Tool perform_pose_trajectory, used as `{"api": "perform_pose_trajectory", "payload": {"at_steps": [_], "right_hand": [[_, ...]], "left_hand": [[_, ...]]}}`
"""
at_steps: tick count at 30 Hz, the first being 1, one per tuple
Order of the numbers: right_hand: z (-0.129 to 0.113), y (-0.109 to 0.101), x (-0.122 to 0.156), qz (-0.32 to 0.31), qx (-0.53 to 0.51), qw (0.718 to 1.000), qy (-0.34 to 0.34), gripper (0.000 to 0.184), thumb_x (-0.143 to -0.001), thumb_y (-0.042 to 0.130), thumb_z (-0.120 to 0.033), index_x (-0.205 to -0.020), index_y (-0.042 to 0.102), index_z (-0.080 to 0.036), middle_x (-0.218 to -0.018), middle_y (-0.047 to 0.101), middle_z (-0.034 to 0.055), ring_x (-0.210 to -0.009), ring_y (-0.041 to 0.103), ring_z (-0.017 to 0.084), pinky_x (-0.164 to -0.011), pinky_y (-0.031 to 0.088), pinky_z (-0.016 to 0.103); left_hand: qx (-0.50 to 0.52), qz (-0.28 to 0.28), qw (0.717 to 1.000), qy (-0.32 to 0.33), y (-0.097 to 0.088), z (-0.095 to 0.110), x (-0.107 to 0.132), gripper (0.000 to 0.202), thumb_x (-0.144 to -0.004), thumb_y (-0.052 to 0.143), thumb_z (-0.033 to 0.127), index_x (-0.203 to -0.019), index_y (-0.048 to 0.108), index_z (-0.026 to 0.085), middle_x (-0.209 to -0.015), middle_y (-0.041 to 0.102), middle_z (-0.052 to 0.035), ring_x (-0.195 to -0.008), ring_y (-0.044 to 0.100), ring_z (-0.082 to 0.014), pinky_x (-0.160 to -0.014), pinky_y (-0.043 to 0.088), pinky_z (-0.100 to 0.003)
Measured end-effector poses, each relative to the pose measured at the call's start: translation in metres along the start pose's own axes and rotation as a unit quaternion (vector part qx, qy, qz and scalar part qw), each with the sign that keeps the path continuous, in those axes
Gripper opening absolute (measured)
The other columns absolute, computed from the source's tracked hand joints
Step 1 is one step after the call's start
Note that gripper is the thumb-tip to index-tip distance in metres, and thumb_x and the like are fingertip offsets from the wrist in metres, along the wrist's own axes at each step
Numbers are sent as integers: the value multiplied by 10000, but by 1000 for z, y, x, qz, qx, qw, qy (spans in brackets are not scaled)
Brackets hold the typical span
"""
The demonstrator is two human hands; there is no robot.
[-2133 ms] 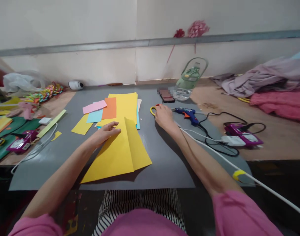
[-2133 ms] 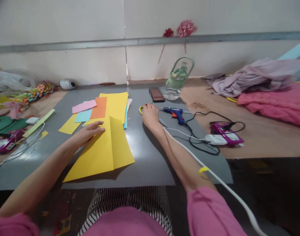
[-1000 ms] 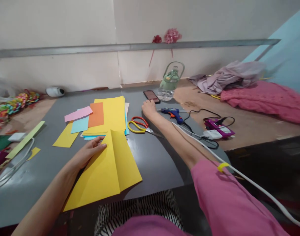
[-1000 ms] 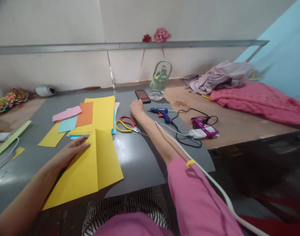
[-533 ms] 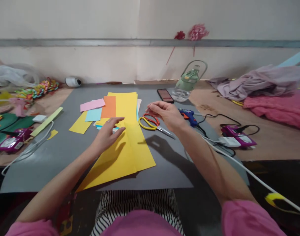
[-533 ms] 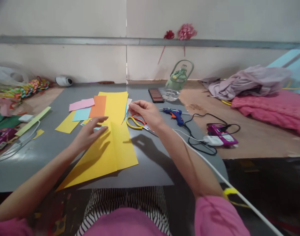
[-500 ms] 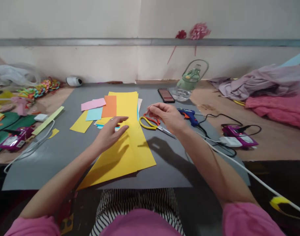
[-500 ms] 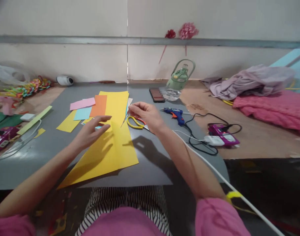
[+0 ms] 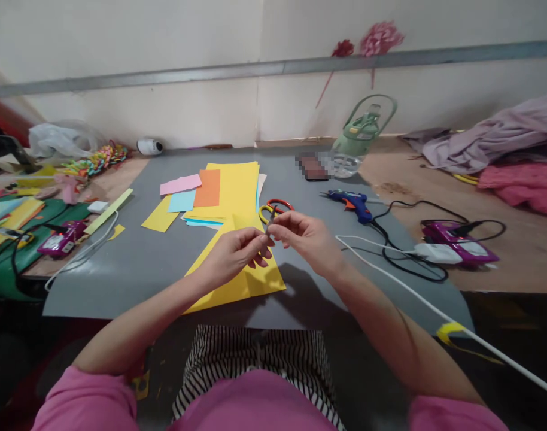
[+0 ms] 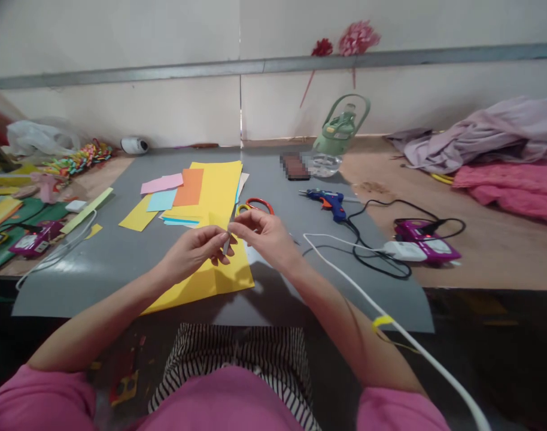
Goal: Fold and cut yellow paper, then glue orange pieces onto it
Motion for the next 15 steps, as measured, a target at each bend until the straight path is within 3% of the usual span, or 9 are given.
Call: {"api": "perform_pose_trajectory", "payload": {"at_steps": [4,7,10,15], "right_hand": [[-3,5,8,-20,31,999,-23,292,-865,659,-483,-824,640,-195,-762,663,1,-717,606,135,-710,489,302],[-7,2,16,-9,121,992,-33,263,-929,571,-446,-825,601,-206,-726,663,0,-675,606,138,-677,481,298],[-11,9,25,-29,225,973,-40,233,-958,510,-396,-854,602,-208,-734,673,11,-663,617,147,-639,458,288],[-15,13,34,-37,271,961,-49,235,-962,501,-390,-952,639,-201,-836,699,32,-701,627,155,-631,434,279]], "left_hand": [[-48,14,999,-1,-1,-2,0,296,-950,533,436,-870,630,168,-857,712,-39,-729,691,-112,-615,495,-211],[-113,68,990,55,-13,10,-1,241,-903,626,415,-904,651,176,-872,704,-29,-745,658,-106,-645,481,-220],[-73,88,989,96,-19,19,-4,219,-853,690,385,-905,642,179,-874,688,-20,-716,620,-95,-648,480,-226],[-21,64,996,66,-16,15,-10,205,-831,698,371,-810,639,176,-799,682,-15,-691,595,-93,-624,479,-218]]}}
Point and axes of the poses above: each hand's wrist, its own x-axis away from the middle knuckle, its own y-axis out of the palm, z = x × y, the point moved 10 cm from there along -x, towards the middle knuckle
